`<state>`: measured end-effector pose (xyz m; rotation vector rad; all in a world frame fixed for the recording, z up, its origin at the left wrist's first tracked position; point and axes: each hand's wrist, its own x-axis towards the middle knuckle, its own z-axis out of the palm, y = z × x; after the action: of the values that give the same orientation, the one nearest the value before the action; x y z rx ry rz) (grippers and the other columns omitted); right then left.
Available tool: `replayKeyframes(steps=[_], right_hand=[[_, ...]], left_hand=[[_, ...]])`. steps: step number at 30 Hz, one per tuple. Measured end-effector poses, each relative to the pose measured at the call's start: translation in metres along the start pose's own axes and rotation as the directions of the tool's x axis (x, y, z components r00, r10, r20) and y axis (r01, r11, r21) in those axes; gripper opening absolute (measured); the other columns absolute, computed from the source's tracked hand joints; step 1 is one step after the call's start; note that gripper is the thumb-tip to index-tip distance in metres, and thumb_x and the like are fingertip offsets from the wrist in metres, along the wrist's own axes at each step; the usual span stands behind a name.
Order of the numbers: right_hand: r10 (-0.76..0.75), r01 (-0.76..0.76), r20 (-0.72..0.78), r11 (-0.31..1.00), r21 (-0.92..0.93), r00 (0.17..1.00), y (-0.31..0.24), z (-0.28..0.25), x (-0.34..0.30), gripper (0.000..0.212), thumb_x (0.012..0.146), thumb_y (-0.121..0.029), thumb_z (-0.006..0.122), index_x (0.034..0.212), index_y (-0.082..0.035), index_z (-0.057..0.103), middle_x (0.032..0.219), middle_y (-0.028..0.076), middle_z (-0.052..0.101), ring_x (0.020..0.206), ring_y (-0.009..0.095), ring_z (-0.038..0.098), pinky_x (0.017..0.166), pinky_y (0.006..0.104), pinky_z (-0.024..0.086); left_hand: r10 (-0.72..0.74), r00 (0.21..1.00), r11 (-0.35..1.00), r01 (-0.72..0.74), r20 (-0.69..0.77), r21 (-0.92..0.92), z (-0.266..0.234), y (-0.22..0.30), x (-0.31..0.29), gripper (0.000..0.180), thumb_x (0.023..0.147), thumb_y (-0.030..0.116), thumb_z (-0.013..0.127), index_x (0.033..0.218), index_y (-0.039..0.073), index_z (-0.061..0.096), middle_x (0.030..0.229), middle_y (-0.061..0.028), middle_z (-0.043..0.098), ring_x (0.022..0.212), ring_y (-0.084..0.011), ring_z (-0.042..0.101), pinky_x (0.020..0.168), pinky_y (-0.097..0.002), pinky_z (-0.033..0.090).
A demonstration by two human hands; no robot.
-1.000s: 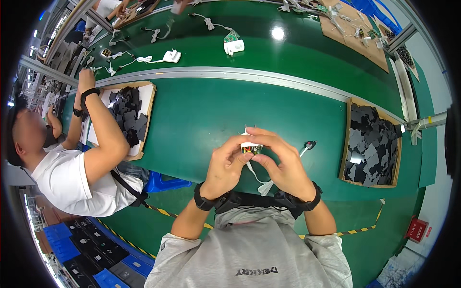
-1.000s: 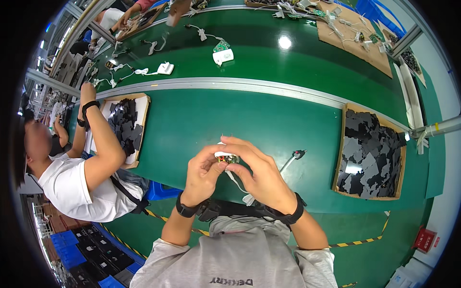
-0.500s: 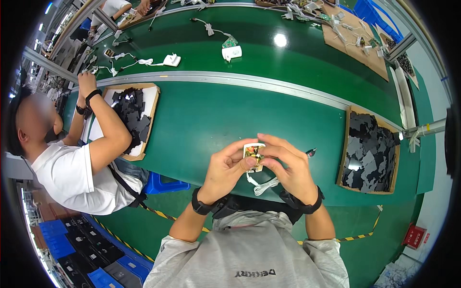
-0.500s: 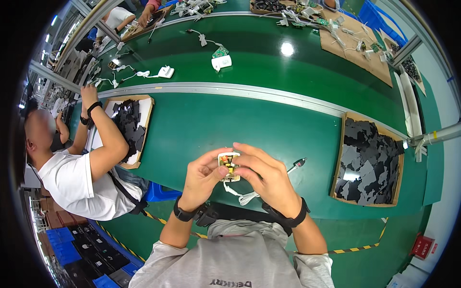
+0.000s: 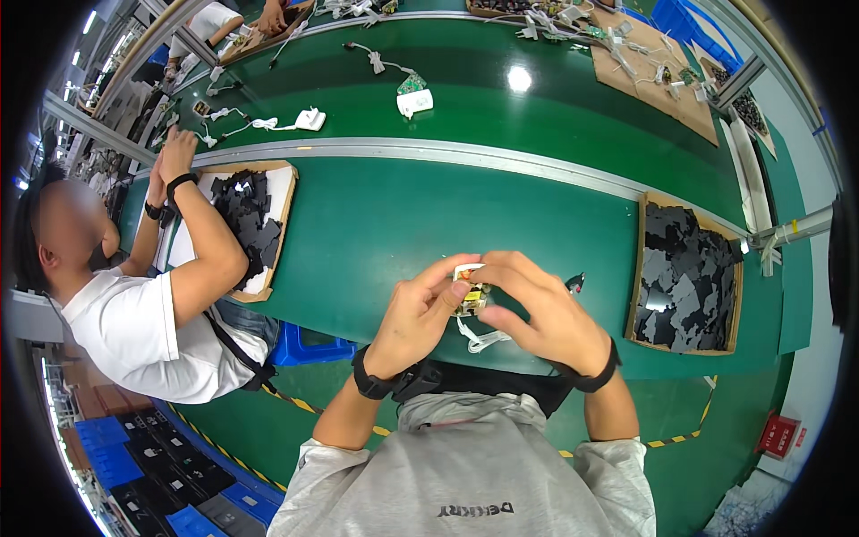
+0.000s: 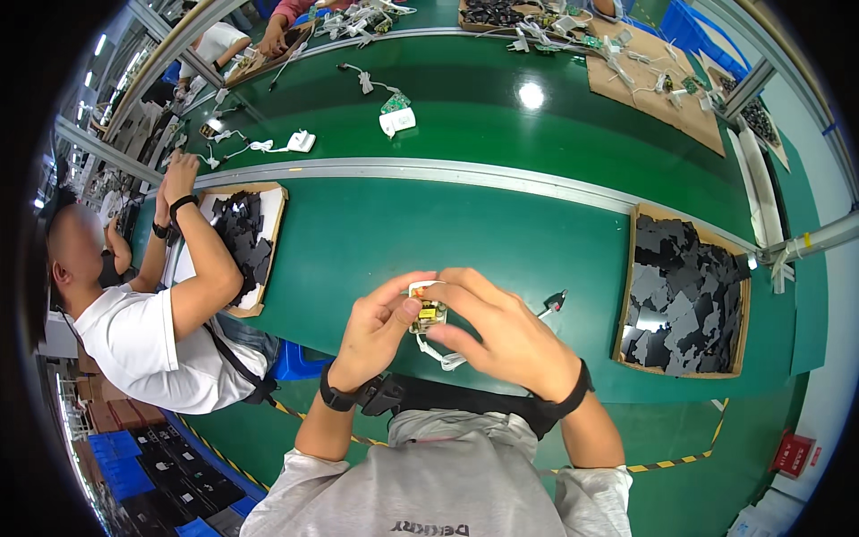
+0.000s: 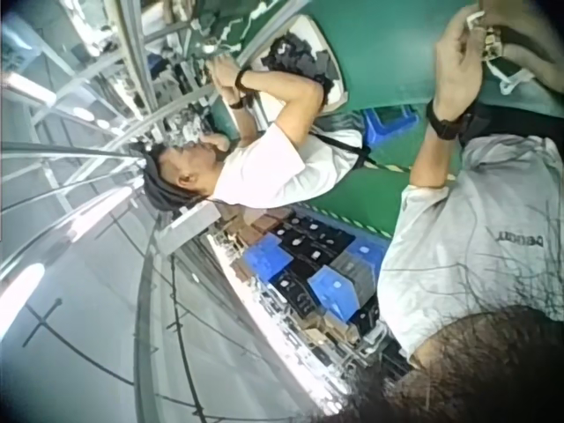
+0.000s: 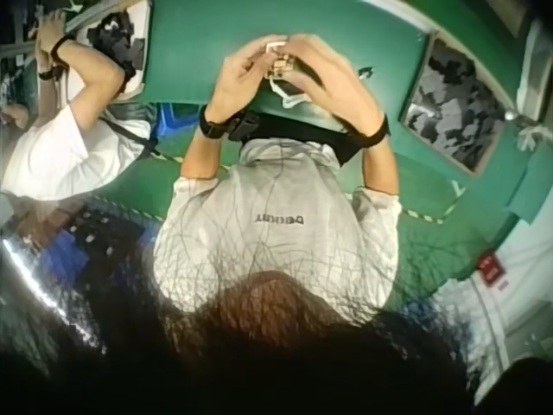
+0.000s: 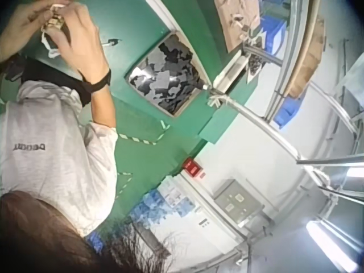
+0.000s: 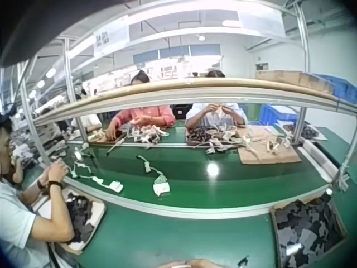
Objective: Manually assembling electronic power adapter components on an industrial assembly line.
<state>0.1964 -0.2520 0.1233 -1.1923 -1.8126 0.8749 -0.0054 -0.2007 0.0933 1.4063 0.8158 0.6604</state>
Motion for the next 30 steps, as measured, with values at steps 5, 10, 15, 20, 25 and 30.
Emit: replayKeyframes(steps=[5,10,15,20,25,30], right_hand=[[0.199,-0.093,-0.138,0.833,0.546,0.97,0.017,0.016,-0.017,0.047,0.083,-0.019,0.073,0.125,-0.008,0.057,0.127,0.019,0.054,0.121,0.032,0.052,0.104,0.0446,0.04],[0.064,-0.014,0.163,0.957,-0.291,0.985,0.024,0.035,-0.027,0.041,0.085,-0.018,0.07,0.123,-0.009,0.058,0.121,0.016,0.059,0.116,0.031,0.056,0.106,0.0465,0.039],[0.191,-0.151,0.102,0.938,-0.314,0.976,0.009,-0.009,-0.04,0.024,0.086,-0.013,0.067,0.109,-0.006,0.063,0.092,0.014,0.066,0.087,0.033,0.064,0.081,0.0396,0.051],[0.341,-0.298,0.153,0.922,-0.249,0.927,0.003,-0.063,-0.035,0.022,0.084,-0.013,0.068,0.105,-0.007,0.065,0.088,0.017,0.066,0.082,0.038,0.063,0.071,0.0431,0.05],[0.283,-0.219,0.113,0.894,-0.39,0.953,0.013,-0.096,-0.056,0.019,0.083,-0.007,0.068,0.101,-0.003,0.064,0.087,0.016,0.064,0.081,0.034,0.063,0.073,0.0394,0.05],[-0.142,-0.288,-0.428,0.551,-0.783,0.892,0.007,-0.106,-0.035,0.039,0.074,-0.002,0.071,0.112,-0.005,0.06,0.116,0.021,0.057,0.111,0.038,0.054,0.094,0.0433,0.044]], left_hand=[[0.087,0.996,0.963,-0.077,0.025,-0.259,-0.002,0.009,0.002,0.041,0.1,0.016,0.056,0.136,0.0,0.048,0.117,-0.0133,0.065,0.106,-0.0197,0.064,0.092,-0.0306,0.051],[0.229,0.971,0.927,-0.24,-0.072,-0.289,-0.012,0.039,-0.012,0.039,0.094,0.001,0.06,0.131,-0.001,0.047,0.119,-0.0171,0.063,0.109,-0.0231,0.064,0.094,-0.035,0.051],[0.446,0.867,0.864,-0.482,-0.223,-0.146,-0.048,0.076,-0.031,0.034,0.091,0.001,0.063,0.122,-0.001,0.049,0.118,-0.0194,0.062,0.103,-0.0241,0.067,0.088,-0.0335,0.054],[0.124,0.961,0.989,-0.098,-0.245,0.114,-0.075,0.085,0.025,0.032,0.092,0.01,0.067,0.115,0.001,0.048,0.089,-0.0104,0.069,0.073,-0.0096,0.065,0.06,-0.0242,0.051],[-0.005,1.0,0.993,0.008,-0.03,0.119,-0.074,0.067,0.073,0.032,0.094,0.016,0.066,0.114,0.003,0.046,0.072,-0.0034,0.066,0.059,-0.0061,0.058,0.05,-0.0228,0.043],[0.244,0.97,0.967,-0.244,-0.022,-0.075,-0.078,0.026,0.193,0.049,0.097,0.024,0.062,0.133,0.002,0.038,0.105,-0.0174,0.065,0.091,-0.0168,0.065,0.076,-0.0322,0.053]])
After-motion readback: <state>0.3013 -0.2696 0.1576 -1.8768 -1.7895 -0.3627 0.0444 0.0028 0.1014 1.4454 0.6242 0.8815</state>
